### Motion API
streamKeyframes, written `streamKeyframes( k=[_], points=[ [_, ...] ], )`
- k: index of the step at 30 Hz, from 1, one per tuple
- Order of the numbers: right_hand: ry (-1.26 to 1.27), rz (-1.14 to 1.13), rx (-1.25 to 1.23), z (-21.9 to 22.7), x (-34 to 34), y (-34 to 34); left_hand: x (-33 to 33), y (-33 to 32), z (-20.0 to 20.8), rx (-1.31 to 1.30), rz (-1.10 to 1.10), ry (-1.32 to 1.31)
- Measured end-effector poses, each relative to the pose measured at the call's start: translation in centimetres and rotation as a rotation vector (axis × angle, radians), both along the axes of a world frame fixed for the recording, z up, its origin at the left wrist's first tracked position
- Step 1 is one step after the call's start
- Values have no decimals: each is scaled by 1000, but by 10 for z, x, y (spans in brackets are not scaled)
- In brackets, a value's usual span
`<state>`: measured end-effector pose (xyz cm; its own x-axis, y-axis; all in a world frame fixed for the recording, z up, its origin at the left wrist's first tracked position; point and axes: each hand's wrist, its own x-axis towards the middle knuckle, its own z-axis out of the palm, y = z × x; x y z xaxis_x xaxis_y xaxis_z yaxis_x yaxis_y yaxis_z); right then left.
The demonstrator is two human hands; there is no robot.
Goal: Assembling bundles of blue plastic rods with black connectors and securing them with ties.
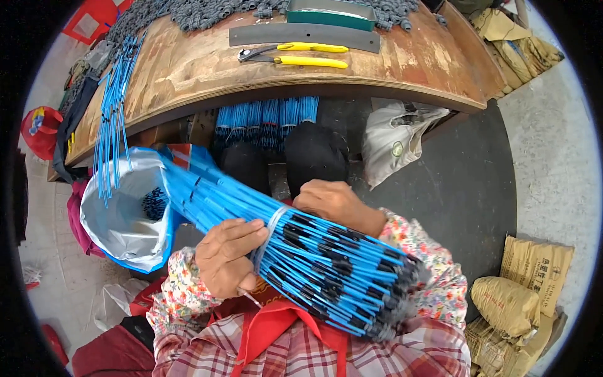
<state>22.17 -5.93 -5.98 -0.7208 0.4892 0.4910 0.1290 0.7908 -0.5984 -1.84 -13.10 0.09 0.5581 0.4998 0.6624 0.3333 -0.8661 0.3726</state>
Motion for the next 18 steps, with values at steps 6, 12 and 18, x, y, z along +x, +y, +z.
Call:
streamKeyframes(
  k=[6, 12, 18],
  points=[
    [-300, -130, 197, 43, 31, 1, 32, 23, -13, 165, -86, -59],
    [-573, -73, 306, 13, 38, -11, 36, 8, -59, 44, -234, 53],
    [-517, -259, 52, 14, 35, -8, 31, 20, -46, 9, -213, 152]
  ],
)
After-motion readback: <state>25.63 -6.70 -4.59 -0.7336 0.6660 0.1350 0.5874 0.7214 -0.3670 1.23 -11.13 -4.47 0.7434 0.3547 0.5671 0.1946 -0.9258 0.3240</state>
